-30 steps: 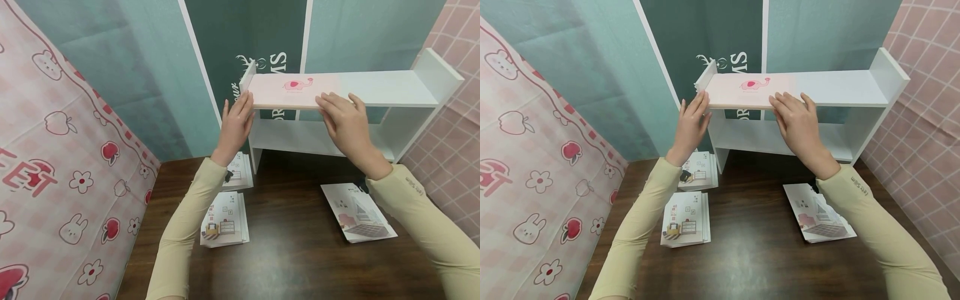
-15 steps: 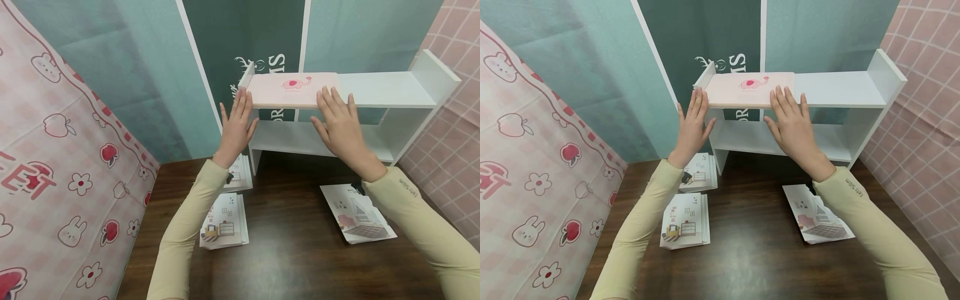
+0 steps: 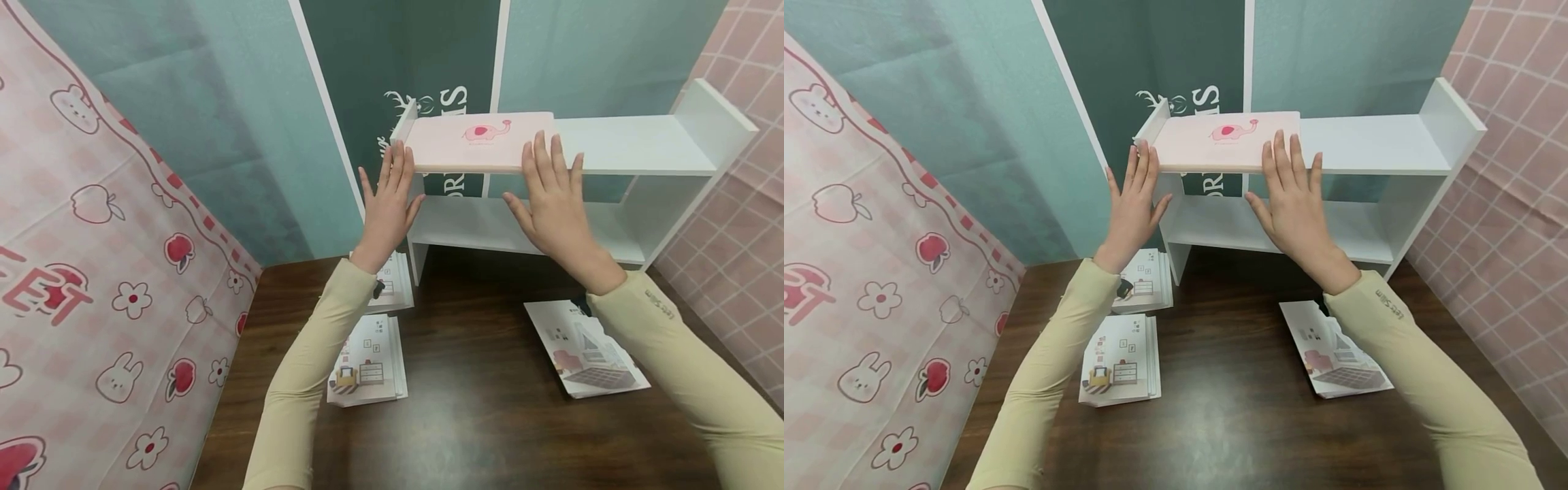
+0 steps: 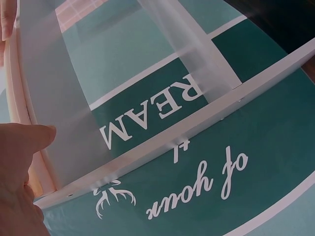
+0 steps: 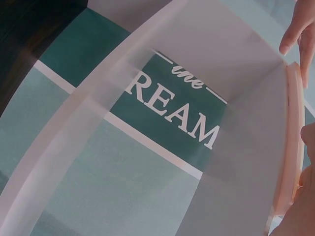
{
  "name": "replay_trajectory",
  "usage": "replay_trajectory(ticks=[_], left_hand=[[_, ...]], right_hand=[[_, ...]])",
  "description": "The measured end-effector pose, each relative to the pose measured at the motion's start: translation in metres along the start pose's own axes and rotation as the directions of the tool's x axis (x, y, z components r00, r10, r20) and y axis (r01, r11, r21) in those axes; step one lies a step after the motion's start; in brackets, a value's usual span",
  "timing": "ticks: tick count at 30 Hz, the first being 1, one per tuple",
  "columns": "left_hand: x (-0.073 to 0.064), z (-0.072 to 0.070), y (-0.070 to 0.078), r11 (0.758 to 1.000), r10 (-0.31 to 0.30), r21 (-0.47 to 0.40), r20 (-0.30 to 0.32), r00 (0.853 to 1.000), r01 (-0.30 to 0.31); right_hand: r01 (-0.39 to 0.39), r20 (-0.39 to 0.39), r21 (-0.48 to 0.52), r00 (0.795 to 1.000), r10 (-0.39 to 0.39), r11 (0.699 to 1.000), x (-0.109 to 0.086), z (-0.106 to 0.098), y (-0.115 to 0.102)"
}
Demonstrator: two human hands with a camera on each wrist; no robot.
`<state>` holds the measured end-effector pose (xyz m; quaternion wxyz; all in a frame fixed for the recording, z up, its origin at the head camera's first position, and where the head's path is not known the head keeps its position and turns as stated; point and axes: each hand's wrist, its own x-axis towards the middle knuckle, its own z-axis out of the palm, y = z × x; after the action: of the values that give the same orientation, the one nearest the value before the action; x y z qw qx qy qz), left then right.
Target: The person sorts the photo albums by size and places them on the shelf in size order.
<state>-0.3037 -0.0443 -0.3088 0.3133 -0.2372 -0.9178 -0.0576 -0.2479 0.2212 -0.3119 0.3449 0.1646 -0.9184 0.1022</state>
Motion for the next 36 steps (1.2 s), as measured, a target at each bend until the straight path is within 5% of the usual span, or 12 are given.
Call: replay_trajectory(ticks=[24, 36], left_hand=[[-0.005, 0.004, 0.0, 1.0, -0.02, 0.011, 0.039, 0.999, 0.02], [-0.018, 0.007, 0.002, 0.996, 0.0, -0.086, 0.014, 1.0, 0.001]], right_hand=[[-0.008, -0.073, 0.047, 0.997, 0.011, 0.999, -0.002, 0.01, 0.001], [-0.023, -0.094, 0.086, 0.995, 0.031, 0.996, -0.012, 0.013, 0.001]])
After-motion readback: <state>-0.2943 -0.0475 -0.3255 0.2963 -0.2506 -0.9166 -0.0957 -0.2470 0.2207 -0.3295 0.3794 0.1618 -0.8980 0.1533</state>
